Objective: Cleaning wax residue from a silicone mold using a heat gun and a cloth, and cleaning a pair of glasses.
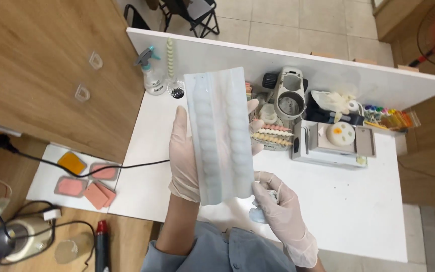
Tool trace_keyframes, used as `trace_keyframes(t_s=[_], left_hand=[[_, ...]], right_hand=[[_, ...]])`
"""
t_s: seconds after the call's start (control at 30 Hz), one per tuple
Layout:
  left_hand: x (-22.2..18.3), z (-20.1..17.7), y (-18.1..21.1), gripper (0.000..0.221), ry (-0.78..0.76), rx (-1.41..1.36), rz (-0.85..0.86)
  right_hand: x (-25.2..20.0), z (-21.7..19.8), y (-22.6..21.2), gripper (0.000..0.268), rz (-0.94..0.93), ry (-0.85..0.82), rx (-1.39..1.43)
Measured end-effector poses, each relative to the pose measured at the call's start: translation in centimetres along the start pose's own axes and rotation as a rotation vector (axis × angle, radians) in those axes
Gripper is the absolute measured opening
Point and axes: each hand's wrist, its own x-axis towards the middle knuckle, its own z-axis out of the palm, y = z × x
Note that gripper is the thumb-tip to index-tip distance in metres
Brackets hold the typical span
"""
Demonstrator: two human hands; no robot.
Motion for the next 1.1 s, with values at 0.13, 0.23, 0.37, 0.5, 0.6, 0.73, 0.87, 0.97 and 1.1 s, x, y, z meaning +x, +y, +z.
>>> trace_keyframes(t_s=[0.13,0.23,0.37,0.5,0.6,0.73,0.87,0.97,1.1], left_hand=[[1.0,-0.5,-3.6,0.081,-0.086,0.101,0.095],[1.5,-1.6,-6.5,0.072,0.076,0.205,0.232],[2.0,-5.3,-10.3,0.063,0.377,0.973,0.509],[3.3,-4.2,-13.2,0.077,0.648,0.931,0.490],[2.3,-5.7,-13.0,0.066,0.638,0.851,0.428],[-0.4,-3.4,-12.0,0.067,0.751,1.019,0.355],[-2.2,-3.8,-11.5,0.077,0.439,1.002,0.396],[-3.0,-4.6,-10.8,0.080,0.430,0.951,0.355],[-3.9,-5.4,-9.3,0.075,0.572,0.848,0.299]], right_hand=[[-0.6,-4.3,0.2,0.030,-0.081,0.069,-0.057],[-1.6,-6.9,0.5,0.038,-0.158,0.100,-0.045],[-1.9,-8.0,0.3,0.049,-0.219,-0.023,-0.299],[-1.8,-7.9,0.3,0.043,-0.125,-0.178,-0.369],[-1.0,-10.0,4.0,0.028,-0.005,-0.223,-0.136],[1.1,-11.7,5.1,0.031,0.014,-0.255,0.051],[1.9,-11.4,4.3,0.031,0.012,-0.326,0.035],[2.1,-10.6,4.3,0.033,0.019,-0.333,0.001],[1.9,-8.9,4.0,0.032,0.021,-0.351,-0.036]])
